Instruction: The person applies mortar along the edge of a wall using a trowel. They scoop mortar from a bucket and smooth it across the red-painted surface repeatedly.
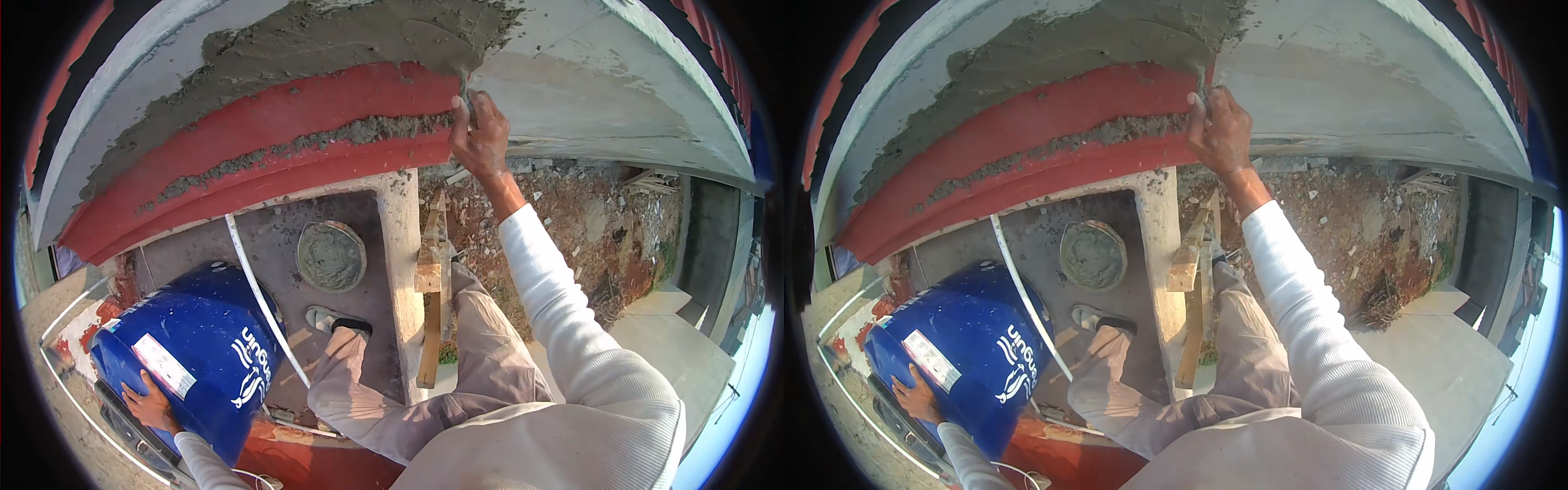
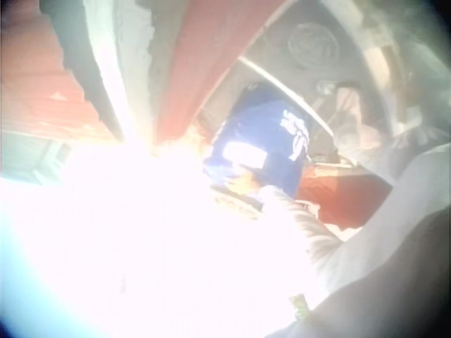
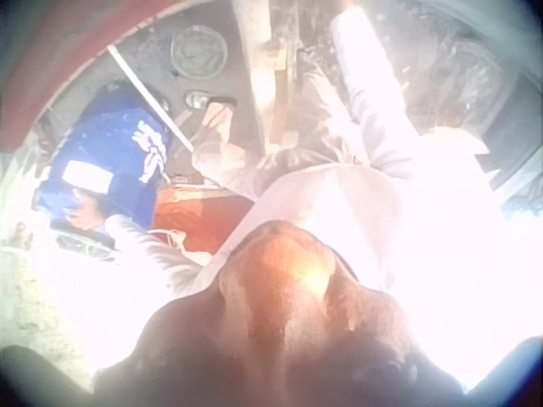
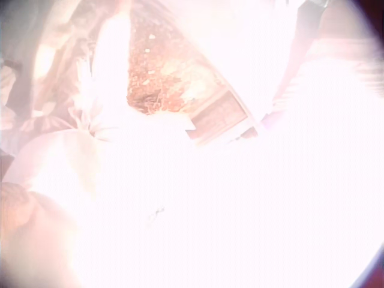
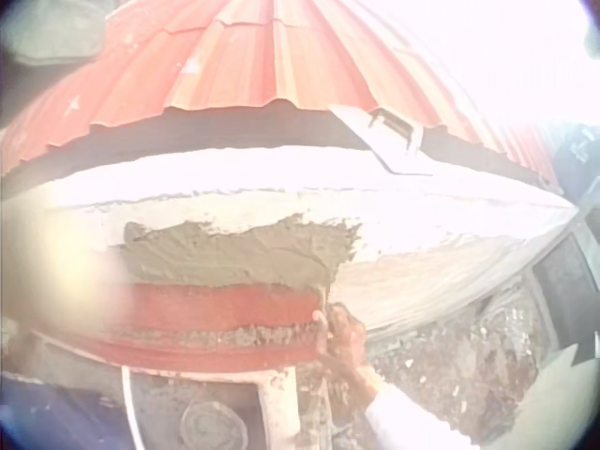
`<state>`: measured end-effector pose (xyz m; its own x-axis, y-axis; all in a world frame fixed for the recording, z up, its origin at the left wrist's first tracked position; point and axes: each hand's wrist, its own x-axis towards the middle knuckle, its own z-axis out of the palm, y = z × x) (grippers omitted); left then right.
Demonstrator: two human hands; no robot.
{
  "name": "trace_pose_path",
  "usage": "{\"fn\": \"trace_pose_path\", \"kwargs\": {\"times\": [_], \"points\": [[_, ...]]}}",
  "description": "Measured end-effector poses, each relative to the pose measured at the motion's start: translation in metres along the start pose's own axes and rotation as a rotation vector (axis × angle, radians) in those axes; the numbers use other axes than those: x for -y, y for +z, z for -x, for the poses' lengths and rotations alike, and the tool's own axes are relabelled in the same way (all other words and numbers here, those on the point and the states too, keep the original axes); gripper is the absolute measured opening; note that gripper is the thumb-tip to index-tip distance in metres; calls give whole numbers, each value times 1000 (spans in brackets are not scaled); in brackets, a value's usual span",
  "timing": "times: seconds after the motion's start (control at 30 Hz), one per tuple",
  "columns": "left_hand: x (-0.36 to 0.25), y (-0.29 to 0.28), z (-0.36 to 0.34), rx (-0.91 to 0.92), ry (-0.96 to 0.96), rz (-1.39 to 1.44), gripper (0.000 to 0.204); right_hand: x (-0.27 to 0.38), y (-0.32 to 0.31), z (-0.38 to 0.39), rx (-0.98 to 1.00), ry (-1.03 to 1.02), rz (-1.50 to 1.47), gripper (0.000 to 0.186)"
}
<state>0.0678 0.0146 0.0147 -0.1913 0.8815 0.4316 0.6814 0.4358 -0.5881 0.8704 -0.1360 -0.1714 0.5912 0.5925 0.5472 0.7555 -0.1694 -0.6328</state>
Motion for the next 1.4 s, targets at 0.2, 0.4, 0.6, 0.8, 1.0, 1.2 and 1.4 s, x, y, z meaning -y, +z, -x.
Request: {"fn": "trace_pose_path", "kwargs": {"times": [0.2,0.4,0.6,0.8,1.0,1.2,1.4], "points": [[0,6,-1,-4,8,-3,87,-45,-58,-29,46,-106,81,12],[-4,4,-4,-17,10,-15,86,-52,-125,-51,61,-129,180,13],[2,9,-2,-3,15,-53,86,-44,-136,-87,257,-257,222,13],[10,14,-6,-54,34,-19,85,-51,-170,-93,161,-290,357,12],[-3,4,0,46,-7,-91,86,-45,-152,-94,284,-326,398,15],[1,5,-5,8,-16,-34,89,-17,-159,-46,346,-56,247,16],[0,9,-3,2,0,-44,91,5,-82,86,921,560,93,40]]}}
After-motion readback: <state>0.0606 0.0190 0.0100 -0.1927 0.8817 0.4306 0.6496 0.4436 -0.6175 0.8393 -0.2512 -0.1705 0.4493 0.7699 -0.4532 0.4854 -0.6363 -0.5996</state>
